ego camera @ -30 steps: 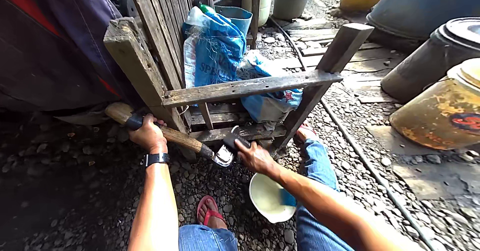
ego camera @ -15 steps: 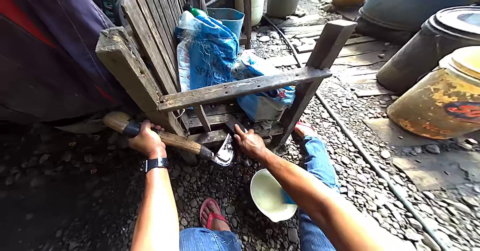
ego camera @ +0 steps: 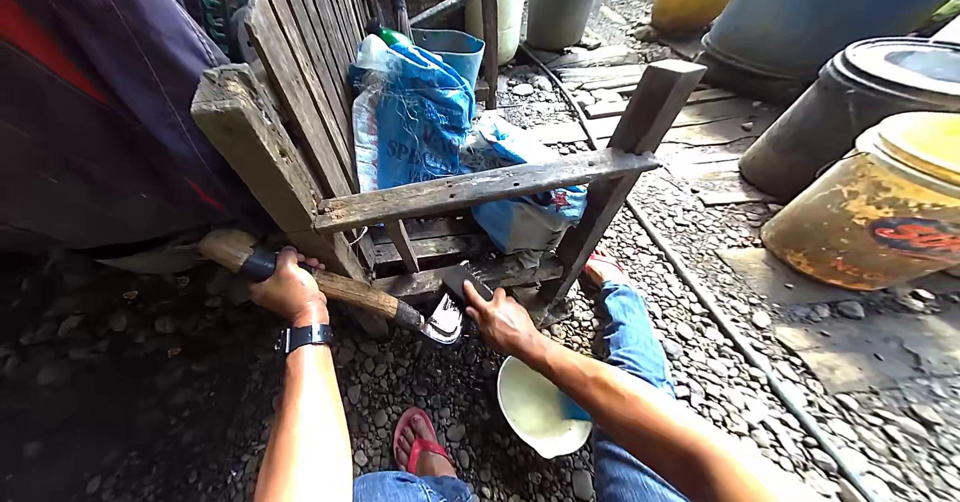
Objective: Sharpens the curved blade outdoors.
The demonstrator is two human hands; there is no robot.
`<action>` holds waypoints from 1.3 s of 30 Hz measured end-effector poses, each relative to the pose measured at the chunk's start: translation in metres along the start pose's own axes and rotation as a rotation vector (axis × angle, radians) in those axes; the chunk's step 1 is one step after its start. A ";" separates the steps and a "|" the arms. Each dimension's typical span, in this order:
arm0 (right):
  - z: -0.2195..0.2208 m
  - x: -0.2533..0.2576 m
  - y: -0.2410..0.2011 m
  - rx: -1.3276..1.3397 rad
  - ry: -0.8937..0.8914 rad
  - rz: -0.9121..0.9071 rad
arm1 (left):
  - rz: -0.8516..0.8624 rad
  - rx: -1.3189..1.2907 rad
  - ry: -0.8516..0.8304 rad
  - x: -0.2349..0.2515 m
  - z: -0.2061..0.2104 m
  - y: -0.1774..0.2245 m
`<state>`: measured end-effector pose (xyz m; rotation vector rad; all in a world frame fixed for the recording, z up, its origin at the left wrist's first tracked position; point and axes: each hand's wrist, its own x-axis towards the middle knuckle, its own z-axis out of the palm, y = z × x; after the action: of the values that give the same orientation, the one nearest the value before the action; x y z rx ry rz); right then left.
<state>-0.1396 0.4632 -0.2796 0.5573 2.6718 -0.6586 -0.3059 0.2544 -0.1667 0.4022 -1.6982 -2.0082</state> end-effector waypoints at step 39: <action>-0.044 0.035 0.000 -0.095 -0.074 0.085 | -0.031 -0.026 -0.014 0.005 -0.004 -0.009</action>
<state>-0.1799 0.4950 -0.2568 0.6050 2.5787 -0.5156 -0.3100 0.2496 -0.1756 0.4086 -1.6822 -2.0577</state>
